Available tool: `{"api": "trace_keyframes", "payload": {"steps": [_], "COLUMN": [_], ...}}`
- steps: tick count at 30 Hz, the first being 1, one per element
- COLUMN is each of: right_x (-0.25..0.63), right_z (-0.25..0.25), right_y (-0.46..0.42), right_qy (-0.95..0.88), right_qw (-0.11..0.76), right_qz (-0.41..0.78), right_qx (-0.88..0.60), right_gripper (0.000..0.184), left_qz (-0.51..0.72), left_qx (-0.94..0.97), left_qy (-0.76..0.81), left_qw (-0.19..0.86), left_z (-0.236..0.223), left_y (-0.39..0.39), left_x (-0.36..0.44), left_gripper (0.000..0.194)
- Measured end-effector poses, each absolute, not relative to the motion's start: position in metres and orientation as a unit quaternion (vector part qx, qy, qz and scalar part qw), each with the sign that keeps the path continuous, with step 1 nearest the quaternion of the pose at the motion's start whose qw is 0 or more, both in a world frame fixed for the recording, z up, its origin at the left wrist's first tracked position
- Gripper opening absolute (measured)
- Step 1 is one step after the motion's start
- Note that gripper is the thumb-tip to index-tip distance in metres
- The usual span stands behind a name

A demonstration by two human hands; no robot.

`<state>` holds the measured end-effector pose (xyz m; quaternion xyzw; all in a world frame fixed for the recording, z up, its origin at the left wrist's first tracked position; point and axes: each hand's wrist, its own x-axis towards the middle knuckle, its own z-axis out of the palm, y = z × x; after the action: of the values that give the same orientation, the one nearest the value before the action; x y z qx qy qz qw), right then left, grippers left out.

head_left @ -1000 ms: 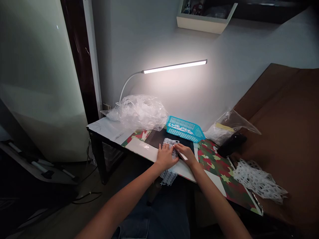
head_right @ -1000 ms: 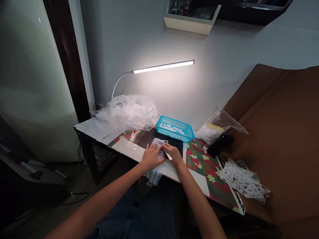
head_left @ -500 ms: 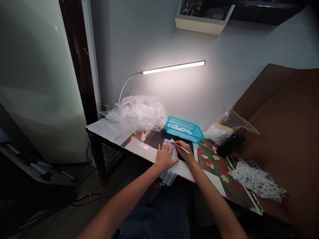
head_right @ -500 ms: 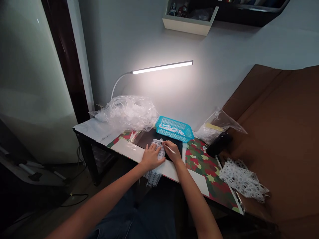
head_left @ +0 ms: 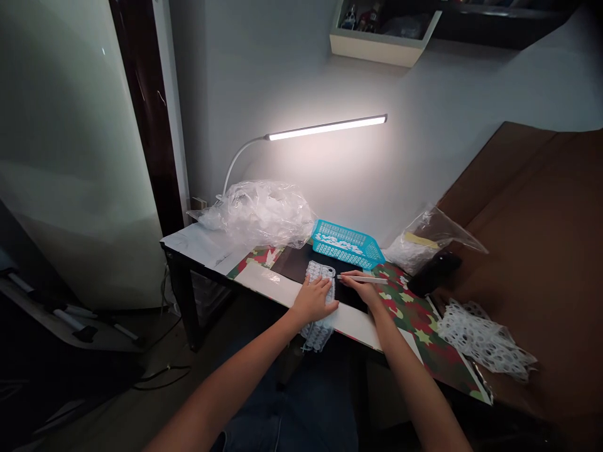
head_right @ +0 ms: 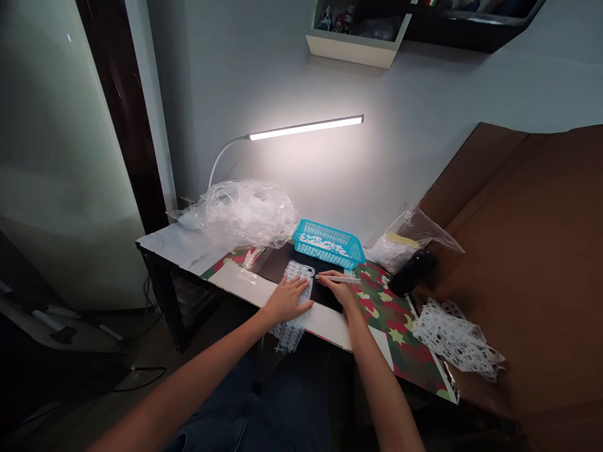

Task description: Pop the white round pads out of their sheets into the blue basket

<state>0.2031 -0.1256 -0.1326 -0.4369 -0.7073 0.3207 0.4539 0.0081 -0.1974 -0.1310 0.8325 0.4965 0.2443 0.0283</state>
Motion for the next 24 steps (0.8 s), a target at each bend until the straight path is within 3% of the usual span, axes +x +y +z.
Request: {"api": "trace_keyframes", "payload": {"steps": [10,24], "right_x": [0.195,0.188], "right_z": [-0.123,-0.118], "right_y": [-0.134,-0.142], "right_qy": [-0.681,-0.725], "right_qw": [0.484,0.463], "right_qz": [0.338,0.264], "right_qx": [-0.432,-0.436], "right_gripper": [0.033,0.026], "left_qz": [0.232,0.210], "left_qx": [0.840,0.851], "left_qy": [0.490,0.478], "left_qw": [0.042,0.059], "left_z": [-0.130,-0.132], "left_y": [-0.197,-0.194], "left_x": [0.008,0.007], "left_gripper": [0.056,0.061]}}
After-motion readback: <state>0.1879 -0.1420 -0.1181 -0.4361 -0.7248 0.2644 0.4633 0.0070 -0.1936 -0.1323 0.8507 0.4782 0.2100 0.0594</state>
